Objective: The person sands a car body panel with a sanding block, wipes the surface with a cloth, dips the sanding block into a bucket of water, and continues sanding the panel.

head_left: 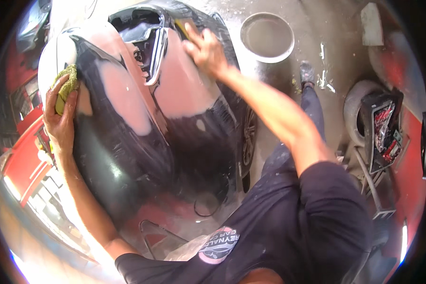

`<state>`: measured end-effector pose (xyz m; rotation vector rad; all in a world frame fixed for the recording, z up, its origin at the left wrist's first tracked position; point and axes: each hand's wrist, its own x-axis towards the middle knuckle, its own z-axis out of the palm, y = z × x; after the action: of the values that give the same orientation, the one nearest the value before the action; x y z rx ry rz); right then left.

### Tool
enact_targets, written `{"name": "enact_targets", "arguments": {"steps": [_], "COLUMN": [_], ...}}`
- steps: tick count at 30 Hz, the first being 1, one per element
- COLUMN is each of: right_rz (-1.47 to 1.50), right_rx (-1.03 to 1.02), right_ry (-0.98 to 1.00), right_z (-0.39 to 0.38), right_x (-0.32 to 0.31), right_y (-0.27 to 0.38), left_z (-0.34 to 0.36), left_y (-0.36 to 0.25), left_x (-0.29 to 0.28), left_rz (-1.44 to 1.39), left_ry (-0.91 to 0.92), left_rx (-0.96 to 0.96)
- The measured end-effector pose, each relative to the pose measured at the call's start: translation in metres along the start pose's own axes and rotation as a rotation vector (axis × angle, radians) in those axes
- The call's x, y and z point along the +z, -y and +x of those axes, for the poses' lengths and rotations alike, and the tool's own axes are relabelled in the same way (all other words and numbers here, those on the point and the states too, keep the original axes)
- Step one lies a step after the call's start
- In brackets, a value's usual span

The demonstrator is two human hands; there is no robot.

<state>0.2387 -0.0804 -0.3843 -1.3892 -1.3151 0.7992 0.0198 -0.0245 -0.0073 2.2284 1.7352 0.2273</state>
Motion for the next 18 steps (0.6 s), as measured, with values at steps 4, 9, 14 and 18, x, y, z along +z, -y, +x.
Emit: {"name": "enact_targets", "arguments": {"steps": [4, 9, 14, 18], "right_rz": [0.135, -0.101, 0.142, -0.01], "right_rx": [-0.14, -0.171, -0.034, -0.176], "right_ry": [-0.064, -0.02, -0.031, -0.073], "right_z": [-0.092, 0.019, -0.089, -0.023], "right_x": [-0.019, 0.001, -0.018, -0.017], "right_y": [0.048, -0.034, 0.056, 0.008], "left_z": [-0.007, 0.006, -0.011, 0.004], "left_y": [-0.004, -0.009, 0.003, -0.008], "left_x": [-0.009, 0.006, -0.008, 0.001], "left_rz": [-0.022, -0.093, 0.016, 0.004], "left_ry": [0.002, 0.006, -0.003, 0.008], "left_rx": [-0.046, -0.016, -0.022, 0.016]}}
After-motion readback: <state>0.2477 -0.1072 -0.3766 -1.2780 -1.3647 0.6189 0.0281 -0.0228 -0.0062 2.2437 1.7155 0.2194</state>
